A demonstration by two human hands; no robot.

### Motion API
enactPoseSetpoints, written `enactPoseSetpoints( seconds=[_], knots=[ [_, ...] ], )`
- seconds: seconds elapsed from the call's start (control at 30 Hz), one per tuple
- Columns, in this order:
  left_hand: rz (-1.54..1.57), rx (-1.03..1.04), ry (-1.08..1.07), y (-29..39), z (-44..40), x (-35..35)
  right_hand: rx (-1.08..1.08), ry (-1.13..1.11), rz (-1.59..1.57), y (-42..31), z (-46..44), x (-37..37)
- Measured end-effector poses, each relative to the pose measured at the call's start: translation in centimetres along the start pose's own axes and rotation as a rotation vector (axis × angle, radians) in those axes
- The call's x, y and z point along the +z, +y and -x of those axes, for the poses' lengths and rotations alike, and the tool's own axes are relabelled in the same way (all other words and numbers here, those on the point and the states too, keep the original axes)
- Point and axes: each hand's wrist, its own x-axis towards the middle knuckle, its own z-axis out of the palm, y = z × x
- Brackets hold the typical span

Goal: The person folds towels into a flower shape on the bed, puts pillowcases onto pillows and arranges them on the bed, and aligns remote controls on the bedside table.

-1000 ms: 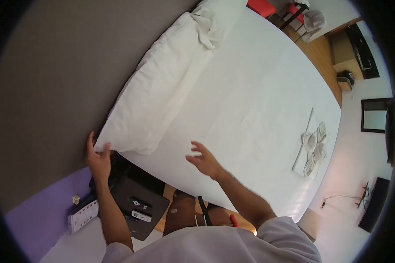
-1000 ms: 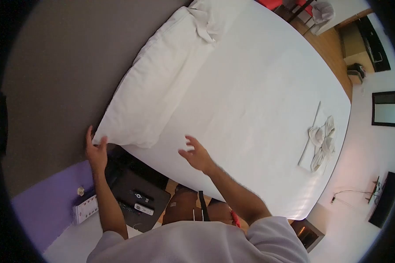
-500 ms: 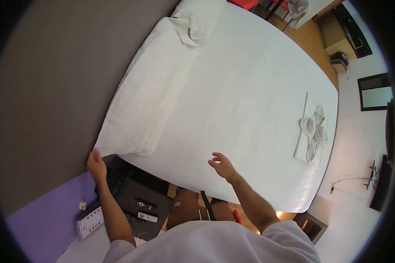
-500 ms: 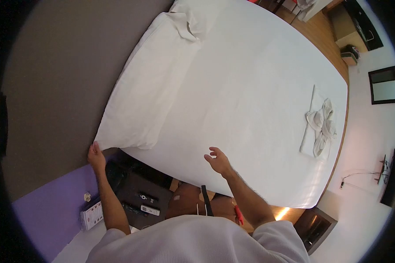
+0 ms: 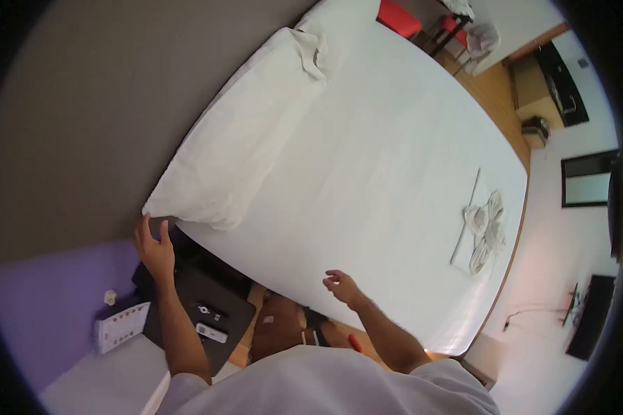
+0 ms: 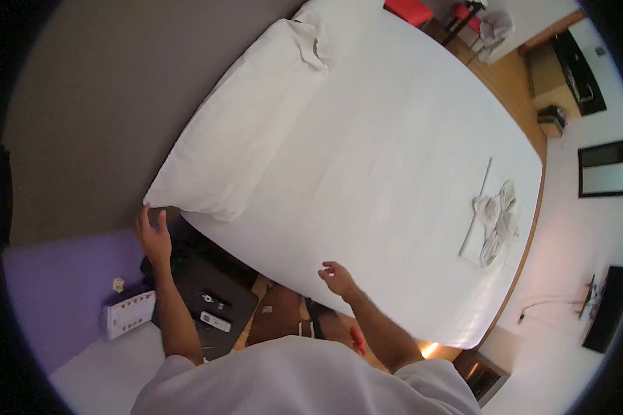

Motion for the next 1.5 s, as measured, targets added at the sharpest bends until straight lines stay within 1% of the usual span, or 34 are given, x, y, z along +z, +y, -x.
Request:
enactPoseSetpoints(
  seconds=[0.03,0.1,0.13,0.17,0.2,0.23,0.27,0.3,0.33,0.37,0.4,0.43,0.47,0.5,0.53,0.57,0.6,0.63,0.7,0.77,0.83,0.87,0.9,0.93,0.97,1.0,1.07,1.13,1.23,1.33,1.37,1.43,1.5],
  knots=[
    [-0.022,0.022,0.03,0.7,-0.1,0.0,-0.019,-0.035,-0.035,0.3,-0.4,-0.4],
    [-0.082,0.089,0.084,1.4,-0.8,0.2,-0.124,0.032,0.186,2.7,-4.9,-1.5],
    [-0.065,0.071,0.086,1.1,-1.0,0.3,-0.135,0.061,0.174,1.9,-6.6,-2.6],
    [-0.043,0.056,0.093,0.9,-1.6,0.7,-0.15,0.096,0.161,-0.6,-9.7,-4.0],
    [-0.014,0.038,0.102,0.8,-2.2,1.3,-0.103,0.113,0.09,-5.0,-12.0,-5.5],
    [0.0,0.003,0.054,0.6,-2.8,1.5,-0.109,0.142,0.073,-12.1,-12.2,-7.1],
    [0.014,-0.032,0.01,0.3,-3.3,1.3,-0.142,0.195,0.083,-15.5,-16.2,-8.8],
    [0.025,-0.068,-0.037,-0.2,-3.5,1.5,-0.209,0.19,-0.008,-19.4,-19.3,-10.6],
    [0.086,-0.096,-0.045,-1.9,-3.4,2.4,-0.222,0.149,-0.195,-24.8,-21.0,-12.2],
    [0.089,-0.079,-0.054,-2.4,-3.6,2.6,-0.319,0.161,-0.324,-28.5,-24.0,-13.6],
    [0.089,-0.062,-0.065,-2.7,-4.0,2.3,-0.317,0.24,-0.22,-32.9,-26.7,-14.8],
    [0.089,-0.046,-0.075,-3.0,-4.4,2.1,-0.326,0.297,-0.199,-36.8,-29.6,-16.0],
    [0.103,-0.103,-0.095,-3.3,-4.4,1.9,-0.38,0.365,-0.183,-40.4,-31.1,-16.9],
    [0.117,-0.161,-0.112,-3.4,-4.4,1.8,-0.415,0.377,-0.22,-43.7,-32.1,-17.8],
    [0.134,-0.219,-0.12,-3.4,-4.7,1.8,-0.391,0.392,-0.261,-46.6,-33.1,-18.4],
    [0.112,-0.215,-0.134,-3.1,-5.1,1.4,-0.401,0.416,-0.281,-49.0,-34.2,-18.8],
    [0.087,-0.212,-0.151,-2.8,-5.5,0.9,-0.358,0.325,-0.287,-50.4,-37.0,-20.3],
    [0.063,-0.211,-0.17,-2.8,-5.5,1.0,-0.301,0.336,-0.288,-52.0,-37.3,-20.2],
    [0.134,-0.17,-0.108,-4.4,-5.1,1.9,-0.265,0.274,-0.28,-53.6,-38.7,-20.4],
    [0.144,-0.144,-0.066,-5.2,-4.8,1.9,-0.369,0.322,-0.191,-56.0,-39.9,-21.7],
    [0.138,-0.23,-0.135,-5.9,-4.6,1.0,-0.534,0.29,-0.011,-60.8,-39.3,-25.4],
    [0.138,-0.275,-0.166,-6.0,-4.4,0.7,-0.574,0.284,-0.157,-63.3,-41.5,-28.6],
    [0.141,-0.304,-0.162,-5.9,-4.2,0.5,-0.604,0.282,-0.304,-64.6,-43.0,-31.1],
    [0.147,-0.332,-0.157,-5.9,-4.1,0.5,-0.598,0.346,-0.353,-64.7,-42.0,-29.9],
    [0.156,-0.36,-0.14,-5.8,-4.1,0.8,-0.604,0.407,-0.401,-65.3,-39.8,-26.9],
    [0.139,-0.348,-0.134,-5.5,-4.1,0.8,-0.607,0.463,-0.448,-65.9,-38.7,-25.1],
    [0.086,-0.322,-0.138,-5.4,-4.0,0.4,-0.618,0.473,-0.398,-66.7,-40.0,-25.1],
    [0.144,-0.335,-0.128,-6.0,-3.7,0.5,-0.643,0.485,-0.344,-66.5,-40.9,-24.9],
    [0.201,-0.394,-0.127,-5.8,-4.0,0.7,-0.823,0.45,-0.425,-66.3,-40.8,-23.6],
    [0.239,-0.447,-0.125,-5.2,-4.4,1.2,-0.694,0.273,-0.302,-64.4,-38.9,-22.8],
    [0.248,-0.466,-0.124,-5.1,-4.3,1.1,-0.687,0.298,-0.221,-64.0,-37.9,-22.4],
    [0.205,-0.434,-0.148,-5.0,-4.6,1.0,-0.678,0.347,-0.06,-64.3,-35.6,-22.1],
    [0.176,-0.424,-0.157,-4.9,-4.6,0.9,-0.646,0.434,0.205,-64.8,-34.6,-22.5]
  ],
)
